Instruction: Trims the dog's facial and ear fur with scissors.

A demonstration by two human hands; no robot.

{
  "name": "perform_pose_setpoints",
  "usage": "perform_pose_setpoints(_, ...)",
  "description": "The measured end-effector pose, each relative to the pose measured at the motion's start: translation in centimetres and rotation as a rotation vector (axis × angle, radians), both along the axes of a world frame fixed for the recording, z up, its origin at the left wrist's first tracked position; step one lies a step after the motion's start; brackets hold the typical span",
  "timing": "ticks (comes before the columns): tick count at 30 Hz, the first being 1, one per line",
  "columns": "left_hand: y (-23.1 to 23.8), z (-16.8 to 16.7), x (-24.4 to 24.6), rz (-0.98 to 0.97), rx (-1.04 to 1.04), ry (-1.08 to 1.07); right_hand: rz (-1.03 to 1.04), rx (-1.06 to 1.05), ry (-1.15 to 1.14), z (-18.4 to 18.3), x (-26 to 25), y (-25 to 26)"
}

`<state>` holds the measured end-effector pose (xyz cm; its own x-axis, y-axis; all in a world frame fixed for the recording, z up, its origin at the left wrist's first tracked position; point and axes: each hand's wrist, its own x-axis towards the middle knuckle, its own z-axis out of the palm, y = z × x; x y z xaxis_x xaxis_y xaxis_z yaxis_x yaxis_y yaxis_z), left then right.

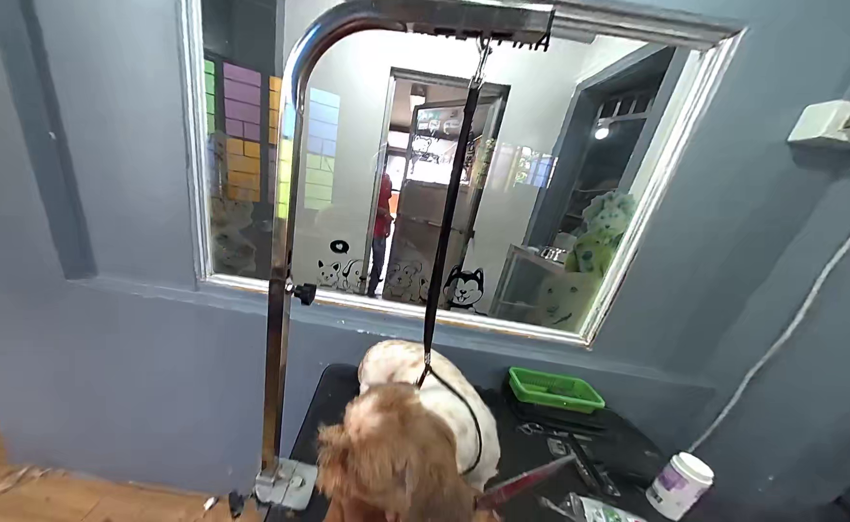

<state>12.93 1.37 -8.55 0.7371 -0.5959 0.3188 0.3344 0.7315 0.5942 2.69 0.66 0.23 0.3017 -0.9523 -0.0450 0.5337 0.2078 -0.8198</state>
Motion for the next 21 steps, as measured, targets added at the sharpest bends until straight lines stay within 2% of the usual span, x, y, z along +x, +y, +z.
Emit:
perform_pose_setpoints(4, -0.4, 2.4, -0.8, -0.150, 0.019, 0.271, -0.061, 0.182, -0.064, -0.6, 0.4, -1.4)
perform_pose_setpoints(8, -1.3, 2.0, -2.1, -0.344, -0.016, 0.608, -0.069, 0.196, -0.036, -0.7, 0.4, -2.2)
perform_pose_setpoints(11, -1.7, 1.0, -2.8, -0.324, 0.038, 0.718, -0.085, 0.215, -0.012, -1.5, 0.5, -2.6)
perform_pose_setpoints(15, 0.1, 0.2, -2.2, -0.116, 0.052, 0.432, -0.055, 0.200, -0.074, -2.6, 0.3, -2.8)
perform_pose_setpoints(18, 2.2, 1.7, -0.9, 0.042, 0.121, 0.096, 0.074, 0.078, -0.122, -3.7, -0.4, -2.8)
perform_pose_setpoints(21, 2.8, 4.2, 0.0, 0.137, 0.144, -0.237, 0.125, -0.013, -0.074, -3.4, -0.8, -3.2)
